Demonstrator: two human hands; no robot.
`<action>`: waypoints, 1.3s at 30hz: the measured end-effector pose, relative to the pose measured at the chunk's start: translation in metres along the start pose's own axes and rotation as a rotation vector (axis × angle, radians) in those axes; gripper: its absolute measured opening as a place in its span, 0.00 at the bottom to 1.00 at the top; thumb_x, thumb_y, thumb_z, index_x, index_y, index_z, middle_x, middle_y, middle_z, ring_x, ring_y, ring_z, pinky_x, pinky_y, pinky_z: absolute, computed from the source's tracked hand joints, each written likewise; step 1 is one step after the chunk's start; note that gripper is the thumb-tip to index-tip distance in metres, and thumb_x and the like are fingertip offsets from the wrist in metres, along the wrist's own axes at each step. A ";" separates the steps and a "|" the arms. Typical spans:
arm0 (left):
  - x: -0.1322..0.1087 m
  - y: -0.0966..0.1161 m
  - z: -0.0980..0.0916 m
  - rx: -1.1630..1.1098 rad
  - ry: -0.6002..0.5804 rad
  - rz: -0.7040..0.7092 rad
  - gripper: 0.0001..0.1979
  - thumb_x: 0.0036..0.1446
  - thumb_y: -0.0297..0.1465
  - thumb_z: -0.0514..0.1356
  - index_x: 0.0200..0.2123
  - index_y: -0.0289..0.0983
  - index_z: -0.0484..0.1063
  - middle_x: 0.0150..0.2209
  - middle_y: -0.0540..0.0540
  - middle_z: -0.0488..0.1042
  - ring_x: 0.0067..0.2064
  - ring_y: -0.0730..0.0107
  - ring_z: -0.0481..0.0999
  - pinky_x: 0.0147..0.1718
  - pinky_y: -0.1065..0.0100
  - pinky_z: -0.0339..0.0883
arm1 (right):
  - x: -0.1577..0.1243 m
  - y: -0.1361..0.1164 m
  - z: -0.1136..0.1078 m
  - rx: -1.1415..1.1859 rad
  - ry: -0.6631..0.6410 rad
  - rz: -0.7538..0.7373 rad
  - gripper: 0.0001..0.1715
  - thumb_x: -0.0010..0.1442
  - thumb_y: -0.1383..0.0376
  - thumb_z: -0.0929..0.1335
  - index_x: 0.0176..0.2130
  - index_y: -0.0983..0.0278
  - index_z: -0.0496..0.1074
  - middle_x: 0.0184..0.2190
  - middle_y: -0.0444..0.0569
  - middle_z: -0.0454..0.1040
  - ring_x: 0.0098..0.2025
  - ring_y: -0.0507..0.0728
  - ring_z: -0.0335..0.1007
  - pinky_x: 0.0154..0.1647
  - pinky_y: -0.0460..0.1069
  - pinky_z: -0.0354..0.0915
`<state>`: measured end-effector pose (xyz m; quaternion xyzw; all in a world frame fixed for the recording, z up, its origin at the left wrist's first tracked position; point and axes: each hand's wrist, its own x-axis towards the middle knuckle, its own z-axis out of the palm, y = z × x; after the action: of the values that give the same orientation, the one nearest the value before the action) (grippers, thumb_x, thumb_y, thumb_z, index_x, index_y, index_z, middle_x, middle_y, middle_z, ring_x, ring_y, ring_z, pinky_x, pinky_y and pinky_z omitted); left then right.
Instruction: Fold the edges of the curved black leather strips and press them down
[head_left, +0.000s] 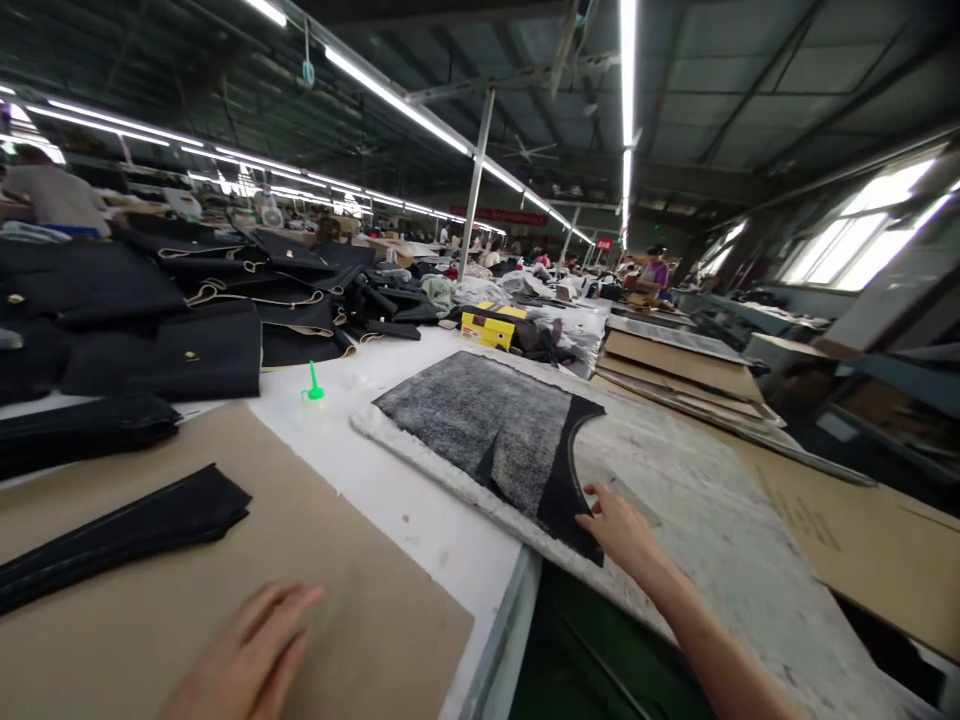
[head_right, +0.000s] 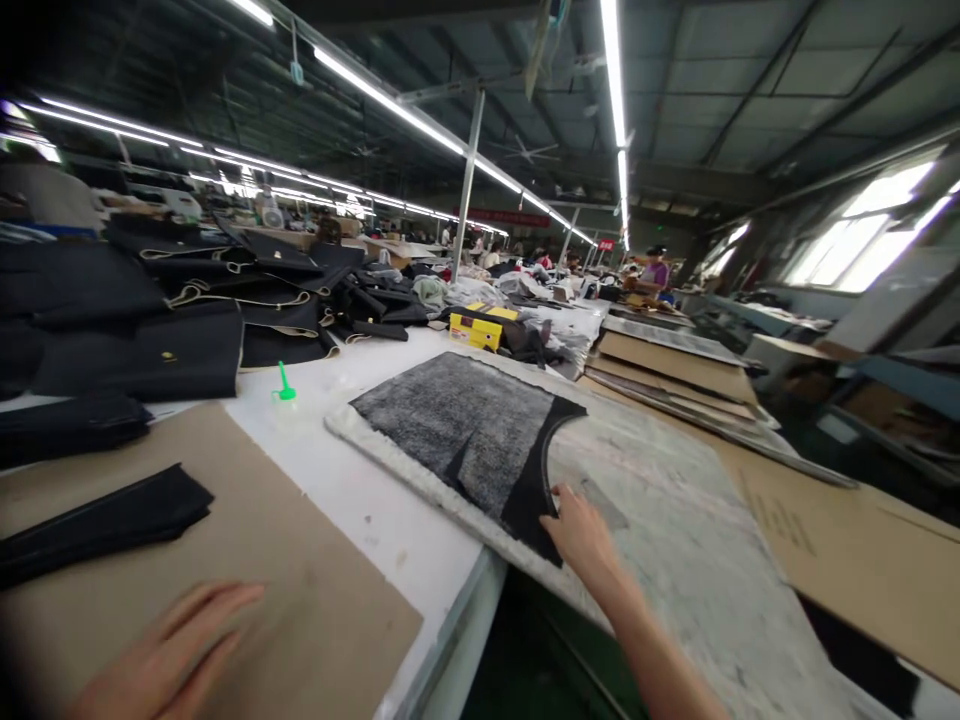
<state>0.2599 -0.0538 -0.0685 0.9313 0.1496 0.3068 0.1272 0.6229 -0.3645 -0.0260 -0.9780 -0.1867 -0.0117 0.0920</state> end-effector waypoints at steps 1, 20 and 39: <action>0.011 0.018 0.009 -0.021 -0.034 0.061 0.13 0.63 0.38 0.52 0.49 0.49 0.70 0.47 0.50 0.73 0.46 0.67 0.76 0.43 0.70 0.73 | 0.000 0.001 0.002 0.021 -0.007 0.009 0.23 0.55 0.66 0.69 0.51 0.67 0.68 0.37 0.52 0.73 0.39 0.61 0.71 0.34 0.49 0.59; 0.107 0.235 0.091 -0.284 -0.574 0.442 0.16 0.59 0.25 0.53 0.51 0.38 0.64 0.51 0.46 0.69 0.48 0.61 0.67 0.47 0.61 0.67 | 0.028 0.025 -0.019 1.016 -0.480 -0.081 0.24 0.51 0.54 0.65 0.43 0.67 0.70 0.29 0.48 0.70 0.27 0.52 0.67 0.29 0.47 0.67; 0.100 0.290 0.174 0.017 -0.219 0.455 0.27 0.63 0.41 0.54 0.58 0.29 0.61 0.59 0.38 0.65 0.49 0.59 0.67 0.43 0.61 0.66 | 0.049 0.031 -0.039 0.500 -0.203 -0.882 0.18 0.49 0.79 0.64 0.34 0.61 0.76 0.38 0.46 0.69 0.42 0.55 0.64 0.45 0.49 0.58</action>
<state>0.5009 -0.3106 -0.0555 0.9698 -0.0760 0.2234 0.0624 0.6801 -0.3823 0.0097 -0.7506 -0.5864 0.0904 0.2907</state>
